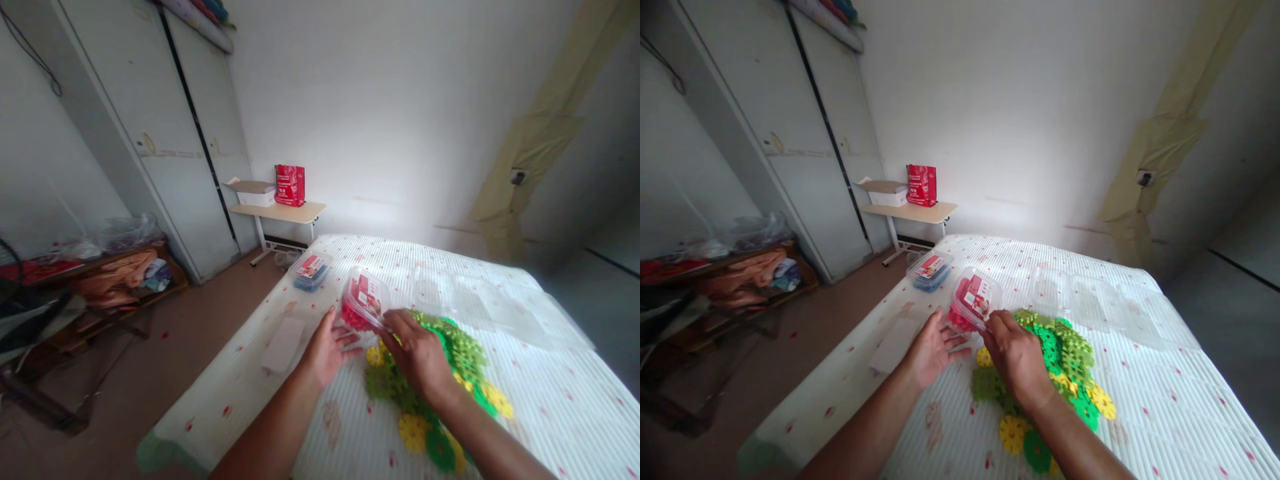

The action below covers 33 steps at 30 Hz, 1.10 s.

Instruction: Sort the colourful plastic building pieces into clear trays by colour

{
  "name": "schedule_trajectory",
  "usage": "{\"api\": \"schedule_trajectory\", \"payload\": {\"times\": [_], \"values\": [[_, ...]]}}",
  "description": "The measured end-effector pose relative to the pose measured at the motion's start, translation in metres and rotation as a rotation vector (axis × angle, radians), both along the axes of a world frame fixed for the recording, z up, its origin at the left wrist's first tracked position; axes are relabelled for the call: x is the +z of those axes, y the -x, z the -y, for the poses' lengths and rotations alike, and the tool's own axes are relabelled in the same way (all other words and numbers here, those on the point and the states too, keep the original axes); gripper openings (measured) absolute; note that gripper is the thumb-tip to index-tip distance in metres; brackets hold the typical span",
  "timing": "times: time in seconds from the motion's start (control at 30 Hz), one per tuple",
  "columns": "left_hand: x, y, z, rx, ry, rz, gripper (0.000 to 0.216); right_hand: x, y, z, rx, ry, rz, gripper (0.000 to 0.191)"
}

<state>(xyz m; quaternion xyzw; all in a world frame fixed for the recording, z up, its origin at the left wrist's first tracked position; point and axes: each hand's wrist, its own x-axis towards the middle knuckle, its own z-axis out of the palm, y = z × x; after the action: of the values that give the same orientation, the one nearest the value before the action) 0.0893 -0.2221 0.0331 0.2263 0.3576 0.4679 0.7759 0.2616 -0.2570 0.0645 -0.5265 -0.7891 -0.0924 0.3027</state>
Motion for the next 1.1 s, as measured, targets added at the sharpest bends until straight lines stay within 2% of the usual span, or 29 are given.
{"api": "schedule_trajectory", "payload": {"times": [0.1,0.17,0.3,0.4,0.6,0.83,0.97,1.1], "values": [[0.000,-0.026,0.004,-0.225,-0.007,0.294,0.059,-0.008,-0.016,0.028,0.086,-0.075,-0.083,0.015],[0.001,-0.041,0.007,-0.278,-0.023,0.395,0.059,-0.014,-0.025,0.041,0.076,-0.076,-0.087,0.014],[0.000,-0.067,0.012,-0.216,-0.019,0.389,0.046,-0.020,-0.037,0.055,-0.008,-0.070,-0.147,0.013],[-0.002,-0.080,0.014,-0.169,0.002,0.352,0.044,-0.020,-0.045,0.057,-0.002,-0.051,-0.209,0.007],[-0.013,-0.079,0.018,-0.112,0.005,0.256,0.042,-0.023,-0.059,0.056,0.229,0.159,-0.340,0.004],[-0.023,-0.073,0.017,-0.163,-0.073,0.326,0.040,-0.024,-0.060,0.055,0.383,0.310,-0.507,0.003],[-0.023,-0.075,0.018,-0.136,-0.076,0.336,0.039,-0.023,-0.058,0.055,0.365,0.305,-0.516,0.004],[-0.025,-0.077,0.019,-0.034,-0.101,0.284,0.037,-0.023,-0.050,0.057,0.224,0.219,-0.379,0.008]]}}
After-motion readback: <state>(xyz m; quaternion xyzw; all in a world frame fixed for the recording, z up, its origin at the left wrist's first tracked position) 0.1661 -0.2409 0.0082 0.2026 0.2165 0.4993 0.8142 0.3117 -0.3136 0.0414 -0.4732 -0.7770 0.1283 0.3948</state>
